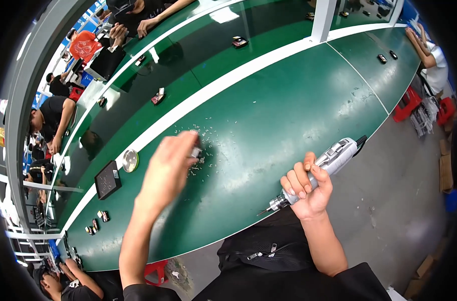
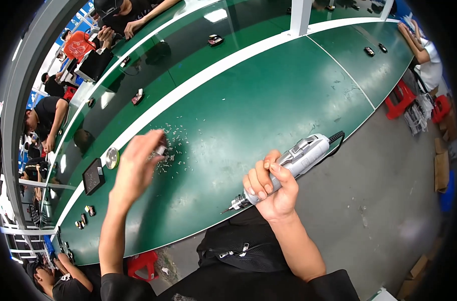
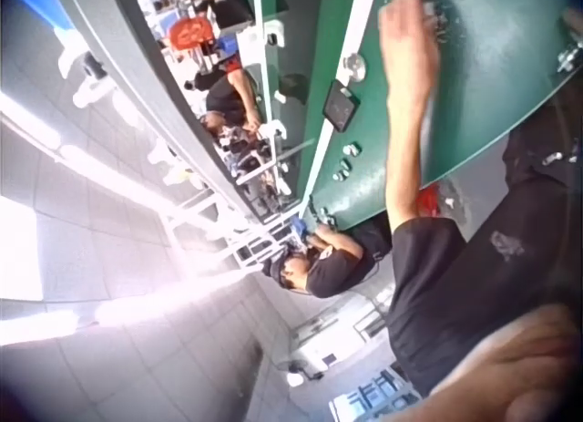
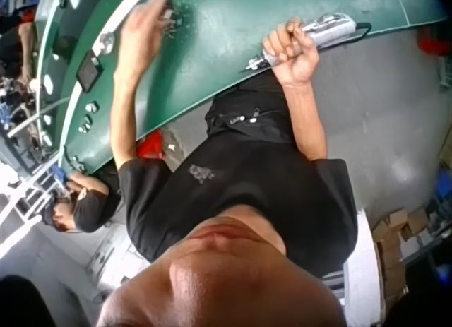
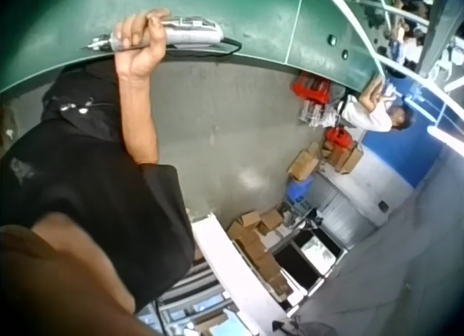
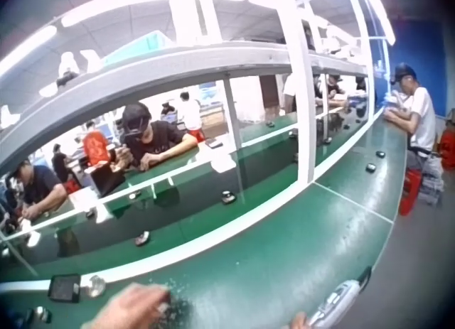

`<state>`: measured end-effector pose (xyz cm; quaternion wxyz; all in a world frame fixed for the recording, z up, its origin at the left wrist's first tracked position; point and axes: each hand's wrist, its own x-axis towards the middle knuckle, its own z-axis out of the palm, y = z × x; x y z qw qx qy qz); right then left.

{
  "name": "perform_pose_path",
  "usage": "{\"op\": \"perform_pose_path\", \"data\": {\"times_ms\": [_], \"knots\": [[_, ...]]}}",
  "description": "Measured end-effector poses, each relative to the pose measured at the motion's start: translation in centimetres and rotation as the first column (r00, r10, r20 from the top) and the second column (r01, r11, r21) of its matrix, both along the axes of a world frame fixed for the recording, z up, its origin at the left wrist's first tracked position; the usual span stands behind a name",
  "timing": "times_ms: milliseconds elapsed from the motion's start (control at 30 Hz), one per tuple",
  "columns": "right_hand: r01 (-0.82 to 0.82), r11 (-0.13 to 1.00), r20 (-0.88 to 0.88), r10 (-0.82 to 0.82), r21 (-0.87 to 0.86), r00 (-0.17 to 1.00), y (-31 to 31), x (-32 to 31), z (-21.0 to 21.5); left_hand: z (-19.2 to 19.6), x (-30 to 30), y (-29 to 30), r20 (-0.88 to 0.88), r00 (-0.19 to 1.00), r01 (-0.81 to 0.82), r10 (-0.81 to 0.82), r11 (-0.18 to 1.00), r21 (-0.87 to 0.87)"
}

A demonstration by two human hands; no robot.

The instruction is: Using an electric screwdriver to assemble small electronic components on an assembly line workbench.

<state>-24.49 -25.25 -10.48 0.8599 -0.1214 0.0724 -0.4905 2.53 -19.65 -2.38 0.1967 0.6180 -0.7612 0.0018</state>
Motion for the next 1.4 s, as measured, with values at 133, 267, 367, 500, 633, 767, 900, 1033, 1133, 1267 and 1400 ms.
{"op": "perform_pose_path", "data": {"times_ms": [133, 267, 367, 500, 633, 767, 900, 1033, 1133, 1267, 1400], "knots": [[-0.005, 0.998, -0.048, 0.002, -0.061, 0.999, 0.7, -0.7, -0.1, -3.4, -7.8, 2.1, 0.011, 0.961, 0.275, -0.277, 0.959, 0.069], [-0.066, 0.995, -0.098, 0.058, -0.080, 0.994, 2.1, -1.9, 0.2, -4.7, -8.9, 3.0, 0.000, 0.966, 0.259, -0.260, 0.963, 0.076], [-0.127, 0.988, -0.066, 0.121, -0.093, 0.990, 3.1, -2.0, -0.1, -4.6, -8.9, 2.6, -0.059, 0.962, 0.271, -0.265, 0.954, 0.132], [-0.211, 0.976, -0.056, 0.209, -0.051, 0.976, 4.8, -1.1, -0.1, -5.4, -9.1, 2.6, -0.066, 0.968, 0.243, -0.242, 0.970, 0.019], [-0.224, 0.975, -0.098, 0.223, 0.007, 0.970, 6.0, -0.3, -0.2, -5.2, -10.1, 2.5, -0.073, 0.976, 0.204, -0.204, 0.979, -0.008], [-0.203, 0.974, -0.120, 0.214, 0.097, 0.969, 7.0, -0.1, -0.2, -5.3, -10.9, 3.0, -0.037, 0.980, 0.194, -0.194, 0.981, -0.013], [-0.165, 0.981, -0.229, 0.185, 0.105, 0.956, 7.1, 0.4, 0.0, -5.8, -10.9, 3.0, 0.046, 0.965, 0.262, -0.259, 0.962, -0.075], [-0.148, 0.984, -0.242, 0.167, 0.095, 0.956, 7.0, 0.0, -0.5, -5.9, -11.4, 3.0, 0.080, 0.957, 0.286, -0.279, 0.953, -0.098], [-0.137, 0.986, -0.221, 0.155, 0.093, 0.963, 6.7, 0.0, -0.8, -6.0, -11.3, 2.8, 0.104, 0.951, 0.301, -0.290, 0.947, -0.109], [-0.112, 0.988, -0.214, 0.132, 0.104, 0.968, 6.3, 0.0, -0.8, -5.8, -11.5, 2.8, 0.042, 0.959, 0.282, -0.279, 0.952, -0.121], [-0.101, 0.990, -0.181, 0.119, 0.103, 0.976, 6.2, 0.0, -0.8, -5.8, -11.6, 2.9, 0.036, 0.961, 0.277, -0.275, 0.955, -0.110]]}}
